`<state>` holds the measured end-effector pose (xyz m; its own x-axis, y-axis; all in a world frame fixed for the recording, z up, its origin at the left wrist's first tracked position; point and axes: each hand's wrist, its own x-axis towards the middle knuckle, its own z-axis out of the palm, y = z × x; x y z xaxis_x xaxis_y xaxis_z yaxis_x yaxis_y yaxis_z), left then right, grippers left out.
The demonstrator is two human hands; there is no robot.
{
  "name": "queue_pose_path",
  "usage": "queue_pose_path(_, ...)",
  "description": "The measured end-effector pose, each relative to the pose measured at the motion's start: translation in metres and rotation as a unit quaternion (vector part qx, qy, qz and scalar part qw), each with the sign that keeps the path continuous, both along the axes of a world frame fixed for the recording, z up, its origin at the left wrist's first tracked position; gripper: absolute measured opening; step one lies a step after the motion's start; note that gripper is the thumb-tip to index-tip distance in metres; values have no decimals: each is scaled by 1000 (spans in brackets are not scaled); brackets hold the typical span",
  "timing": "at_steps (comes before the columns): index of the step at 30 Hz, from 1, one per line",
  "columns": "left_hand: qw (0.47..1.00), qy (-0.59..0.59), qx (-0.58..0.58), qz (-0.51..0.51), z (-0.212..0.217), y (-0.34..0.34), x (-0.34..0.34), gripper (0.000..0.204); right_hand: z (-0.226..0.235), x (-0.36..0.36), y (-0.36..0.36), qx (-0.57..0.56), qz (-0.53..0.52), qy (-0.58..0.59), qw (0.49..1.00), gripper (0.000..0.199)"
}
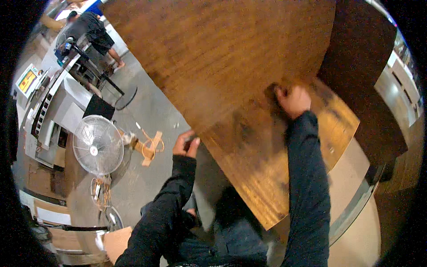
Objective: The person handles rectangular wooden planks in a workshop, picking them up from a perforated workbench and placing them onto a stack on the floor. The person repeatedly lifts, turns, and positions the planks by hand, occasionally using a yellow tool to assist with alignment or movement.
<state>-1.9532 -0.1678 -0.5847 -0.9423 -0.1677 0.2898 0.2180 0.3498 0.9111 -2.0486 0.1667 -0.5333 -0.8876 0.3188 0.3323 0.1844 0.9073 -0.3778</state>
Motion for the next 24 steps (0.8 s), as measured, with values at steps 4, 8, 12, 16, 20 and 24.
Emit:
queue_pose_path(4, 999, -37, 17, -18, 11, 3, 5, 26, -3, -1, 13, -13, 60, 71, 996, 46)
queue_pose_path(8, 999, -11, 36, -12, 10, -2, 3, 21, 6, -2, 3, -14, 54, 31, 998, 48)
queue_pose_path(12, 998, -10, 54, -22, 10, 3, -9, 21, -1, -11, 17, -4, 55, 2, 998, 50)
queue_pose_path(16, 994, -3, 107, -12, 2, 2, -15, 24, 3, -6, 8, -12, 52, 3, 999, 50)
queue_pose_path(20, 989, 1, 147, -27, 5, 1, -9, 20, 12, -3, 2, -15, 53, -29, 998, 48)
queue_pose_path(24, 975, -28, 220, 1, -1, 10, -11, 19, 2, -3, 7, 4, 91, 41, 995, 41)
